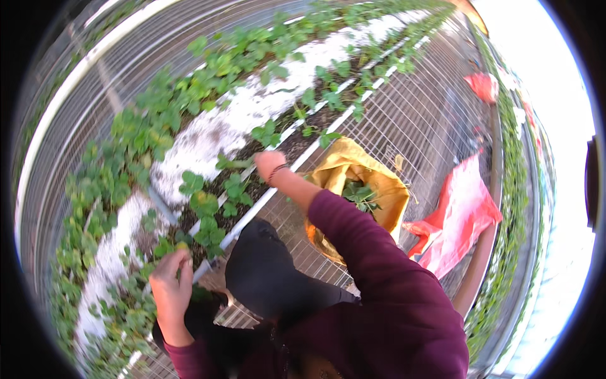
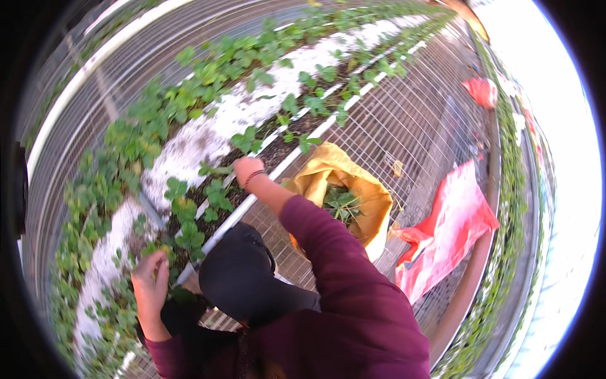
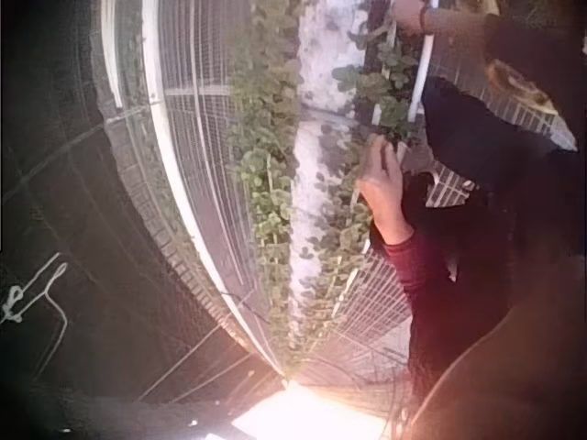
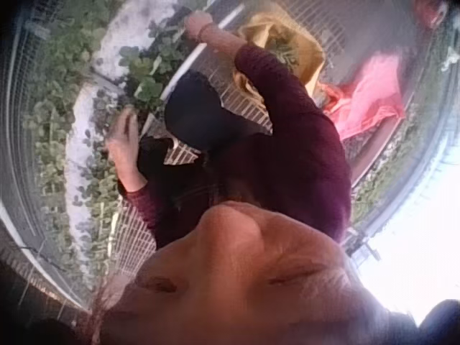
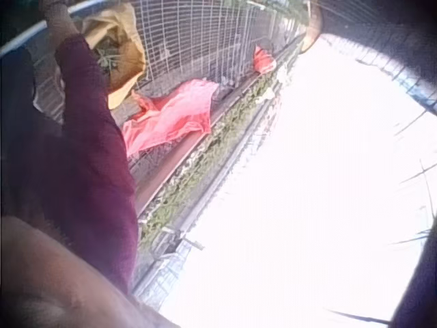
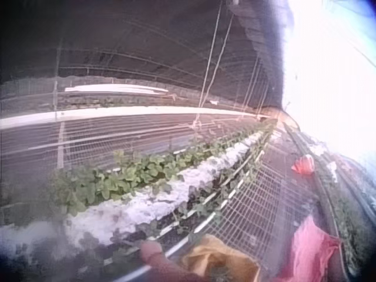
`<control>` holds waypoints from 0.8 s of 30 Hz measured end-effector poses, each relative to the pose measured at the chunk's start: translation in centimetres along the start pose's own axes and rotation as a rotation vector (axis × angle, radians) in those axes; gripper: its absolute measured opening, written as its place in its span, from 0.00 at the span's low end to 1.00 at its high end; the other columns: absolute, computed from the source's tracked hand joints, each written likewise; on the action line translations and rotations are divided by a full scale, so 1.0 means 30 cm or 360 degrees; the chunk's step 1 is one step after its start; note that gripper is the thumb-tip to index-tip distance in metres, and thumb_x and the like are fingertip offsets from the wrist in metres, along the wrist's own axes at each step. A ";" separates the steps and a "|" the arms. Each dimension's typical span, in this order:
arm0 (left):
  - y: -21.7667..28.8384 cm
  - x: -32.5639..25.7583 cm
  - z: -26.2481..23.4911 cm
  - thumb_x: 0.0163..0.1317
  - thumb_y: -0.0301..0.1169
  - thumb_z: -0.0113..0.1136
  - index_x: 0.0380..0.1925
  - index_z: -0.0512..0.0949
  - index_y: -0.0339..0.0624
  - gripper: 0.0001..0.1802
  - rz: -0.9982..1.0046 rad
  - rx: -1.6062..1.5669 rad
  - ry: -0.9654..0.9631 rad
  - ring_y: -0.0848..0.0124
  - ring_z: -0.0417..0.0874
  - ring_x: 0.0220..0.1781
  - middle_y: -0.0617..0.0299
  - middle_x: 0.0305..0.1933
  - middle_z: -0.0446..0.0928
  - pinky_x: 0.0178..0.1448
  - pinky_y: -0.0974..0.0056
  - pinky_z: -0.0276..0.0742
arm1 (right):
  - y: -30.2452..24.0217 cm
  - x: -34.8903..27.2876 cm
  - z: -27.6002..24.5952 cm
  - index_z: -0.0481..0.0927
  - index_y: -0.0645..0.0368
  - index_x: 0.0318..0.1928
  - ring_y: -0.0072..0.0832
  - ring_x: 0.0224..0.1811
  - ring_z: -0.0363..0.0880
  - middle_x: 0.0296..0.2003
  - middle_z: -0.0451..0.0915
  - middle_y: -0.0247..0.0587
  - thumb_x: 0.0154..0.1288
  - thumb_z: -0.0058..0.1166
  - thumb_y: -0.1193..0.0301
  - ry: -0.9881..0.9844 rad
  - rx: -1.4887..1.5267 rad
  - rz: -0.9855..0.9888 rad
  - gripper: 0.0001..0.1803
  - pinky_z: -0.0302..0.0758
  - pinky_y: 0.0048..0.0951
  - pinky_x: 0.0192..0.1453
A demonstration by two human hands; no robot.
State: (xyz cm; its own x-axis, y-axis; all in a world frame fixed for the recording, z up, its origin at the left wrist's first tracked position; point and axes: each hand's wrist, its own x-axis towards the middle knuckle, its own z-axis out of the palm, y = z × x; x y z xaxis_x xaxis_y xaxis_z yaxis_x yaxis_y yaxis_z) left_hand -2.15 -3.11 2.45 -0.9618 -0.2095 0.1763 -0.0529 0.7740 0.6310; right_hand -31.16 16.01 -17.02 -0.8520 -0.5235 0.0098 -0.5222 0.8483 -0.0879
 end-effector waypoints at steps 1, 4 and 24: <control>-0.002 0.000 0.007 0.51 0.18 0.58 0.34 0.77 0.35 0.08 0.0010 -0.0021 0.0015 0.61 0.81 0.30 0.53 0.29 0.78 0.37 0.64 0.75 | -0.008 0.020 0.024 0.82 0.53 0.33 0.39 0.36 0.84 0.31 0.83 0.42 0.57 0.52 0.71 -0.0084 -0.0024 0.0013 0.06 0.80 0.39 0.37; 0.004 0.014 0.049 0.51 0.17 0.57 0.34 0.77 0.33 0.09 -0.0021 -0.0133 -0.0044 0.66 0.80 0.29 0.54 0.29 0.77 0.37 0.66 0.76 | 0.039 0.065 0.117 0.83 0.51 0.35 0.37 0.36 0.84 0.34 0.84 0.38 0.56 0.53 0.70 -0.0105 -0.0079 0.0078 0.07 0.80 0.40 0.37; 0.010 -0.004 0.086 0.55 0.18 0.58 0.38 0.78 0.32 0.09 0.0114 -0.0115 -0.0108 0.71 0.79 0.29 0.56 0.31 0.79 0.34 0.66 0.74 | 0.550 -0.960 -0.129 0.73 0.43 0.59 0.47 0.65 0.65 0.64 0.65 0.41 0.49 0.65 0.53 -0.0048 0.0517 0.0394 0.34 0.66 0.52 0.64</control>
State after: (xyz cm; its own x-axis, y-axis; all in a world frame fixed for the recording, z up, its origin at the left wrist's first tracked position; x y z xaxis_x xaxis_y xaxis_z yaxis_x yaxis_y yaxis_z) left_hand -2.75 -1.31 0.68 -0.9785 -0.1122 0.1729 0.0338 0.7401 0.6717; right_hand -15.38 45.40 -14.90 -0.9464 -0.3129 -0.0802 -0.2583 0.8821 -0.3939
